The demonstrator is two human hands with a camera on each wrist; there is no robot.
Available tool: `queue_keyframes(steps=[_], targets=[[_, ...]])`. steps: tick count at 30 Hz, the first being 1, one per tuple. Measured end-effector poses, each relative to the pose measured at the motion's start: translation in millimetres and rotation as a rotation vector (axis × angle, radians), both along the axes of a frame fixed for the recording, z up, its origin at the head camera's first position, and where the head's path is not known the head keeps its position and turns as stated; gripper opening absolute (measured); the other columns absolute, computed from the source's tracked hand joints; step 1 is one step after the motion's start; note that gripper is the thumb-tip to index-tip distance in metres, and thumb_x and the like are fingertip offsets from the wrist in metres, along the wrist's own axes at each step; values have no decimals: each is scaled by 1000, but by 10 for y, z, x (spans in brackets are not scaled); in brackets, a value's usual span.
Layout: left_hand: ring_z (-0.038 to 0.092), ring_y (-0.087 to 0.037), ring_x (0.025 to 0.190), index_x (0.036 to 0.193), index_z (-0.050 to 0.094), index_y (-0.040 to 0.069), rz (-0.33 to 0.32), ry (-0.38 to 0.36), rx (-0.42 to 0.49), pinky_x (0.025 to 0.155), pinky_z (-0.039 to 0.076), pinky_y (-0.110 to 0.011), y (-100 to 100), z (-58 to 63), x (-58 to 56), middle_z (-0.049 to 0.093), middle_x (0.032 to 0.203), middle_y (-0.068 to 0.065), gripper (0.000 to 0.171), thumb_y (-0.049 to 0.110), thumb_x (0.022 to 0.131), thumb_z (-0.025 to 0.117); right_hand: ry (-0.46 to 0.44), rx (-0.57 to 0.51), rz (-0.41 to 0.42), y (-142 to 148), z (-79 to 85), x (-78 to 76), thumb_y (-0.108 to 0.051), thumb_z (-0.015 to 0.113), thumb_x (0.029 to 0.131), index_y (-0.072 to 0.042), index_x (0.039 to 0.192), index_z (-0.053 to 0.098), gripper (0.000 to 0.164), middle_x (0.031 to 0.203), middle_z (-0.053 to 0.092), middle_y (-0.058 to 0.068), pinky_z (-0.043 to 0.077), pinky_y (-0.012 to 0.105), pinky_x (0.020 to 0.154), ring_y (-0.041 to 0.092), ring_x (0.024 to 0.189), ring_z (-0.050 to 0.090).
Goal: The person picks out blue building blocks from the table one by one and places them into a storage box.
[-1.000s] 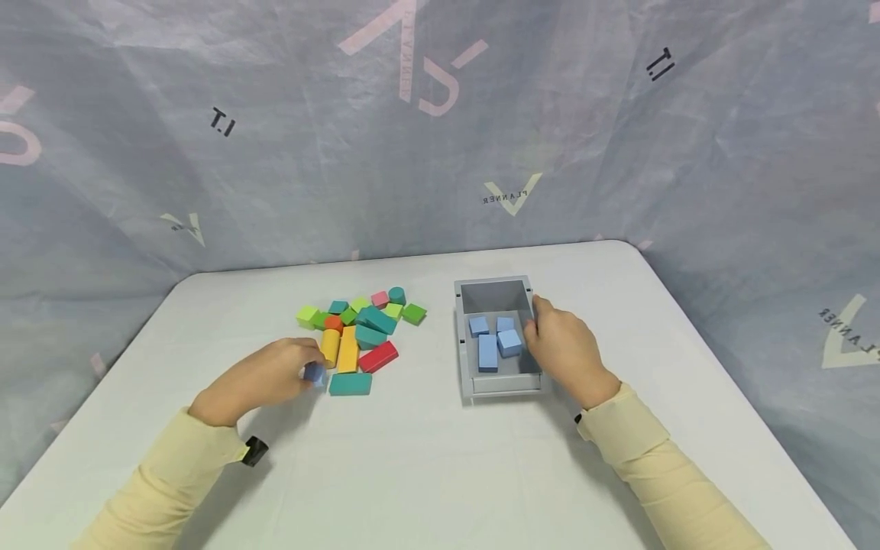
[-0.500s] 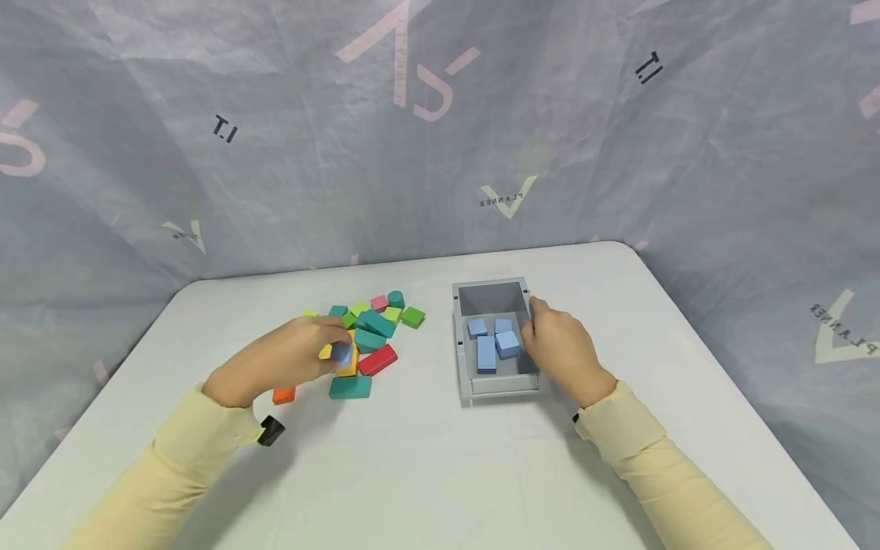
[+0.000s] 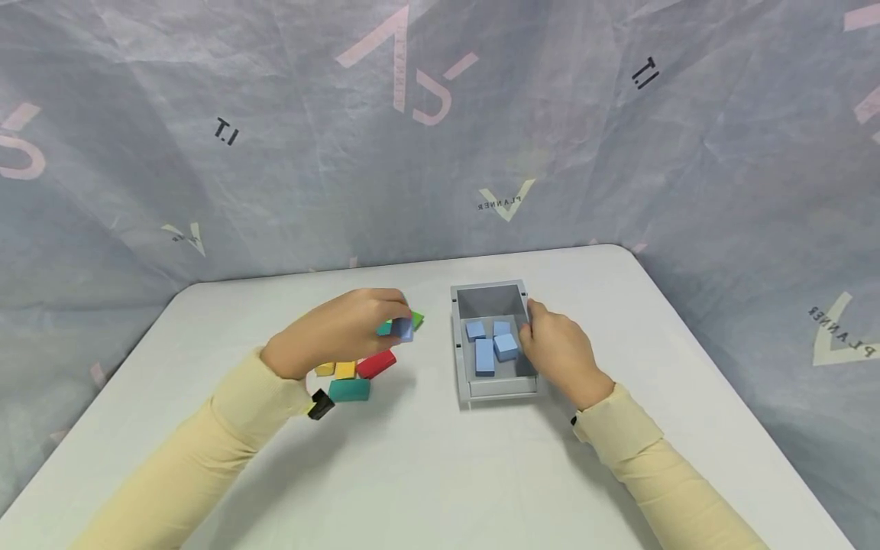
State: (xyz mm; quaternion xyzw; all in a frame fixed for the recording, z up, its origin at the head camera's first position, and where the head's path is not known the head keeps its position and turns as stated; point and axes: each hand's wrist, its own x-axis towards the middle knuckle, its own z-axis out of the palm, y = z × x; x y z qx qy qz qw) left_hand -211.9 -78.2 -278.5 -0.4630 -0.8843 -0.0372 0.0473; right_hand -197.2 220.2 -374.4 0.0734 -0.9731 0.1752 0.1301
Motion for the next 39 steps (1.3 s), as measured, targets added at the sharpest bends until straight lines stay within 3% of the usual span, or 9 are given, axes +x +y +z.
queue_keyframes(steps=[5, 10, 17, 24, 31, 39], targets=[[51, -4, 76, 97, 67, 11, -47, -7, -23, 73, 45, -17, 307, 55, -53, 57, 89, 5, 16, 15, 82, 65, -6, -6, -1, 10, -9, 0, -17, 48, 91, 9, 131, 41, 48, 52, 47, 1, 33, 29, 41, 14, 44, 41], [51, -7, 79, 97, 68, 10, -86, -44, -25, 76, 45, -20, 586, 17, -135, 58, 90, 4, 16, 13, 83, 62, -15, -12, 0, 0, -1, -5, -17, 47, 91, 9, 131, 41, 48, 52, 46, 2, 33, 29, 42, 14, 45, 41], [52, -6, 81, 103, 68, 9, -106, -67, -57, 78, 45, -21, 835, -195, -236, 57, 93, 4, 22, 14, 82, 64, -17, -15, -7, -78, 0, -18, -18, 48, 91, 8, 131, 42, 48, 53, 48, 3, 34, 29, 42, 15, 45, 43], [48, -8, 72, 96, 68, 10, -132, -85, -98, 65, 41, -19, 1012, -376, -277, 54, 84, 6, 16, 9, 82, 61, -28, -4, 3, -118, 18, -13, -17, 47, 92, 10, 130, 41, 48, 52, 47, 2, 32, 29, 41, 15, 43, 41], [39, -8, 60, 85, 67, 12, -75, -161, -160, 54, 35, -21, 1148, -481, -257, 55, 75, 5, 15, 1, 83, 57, -33, -7, 2, -117, 14, -6, -18, 47, 91, 9, 131, 40, 49, 49, 44, 2, 32, 29, 40, 14, 41, 39], [41, -8, 56, 74, 59, 16, -13, -152, -174, 49, 34, -21, 1187, -606, -239, 54, 71, 5, 16, 3, 82, 58, -31, -18, 6, -114, 10, -16, -18, 46, 92, 9, 132, 40, 48, 49, 44, 1, 32, 29, 39, 14, 40, 39]])
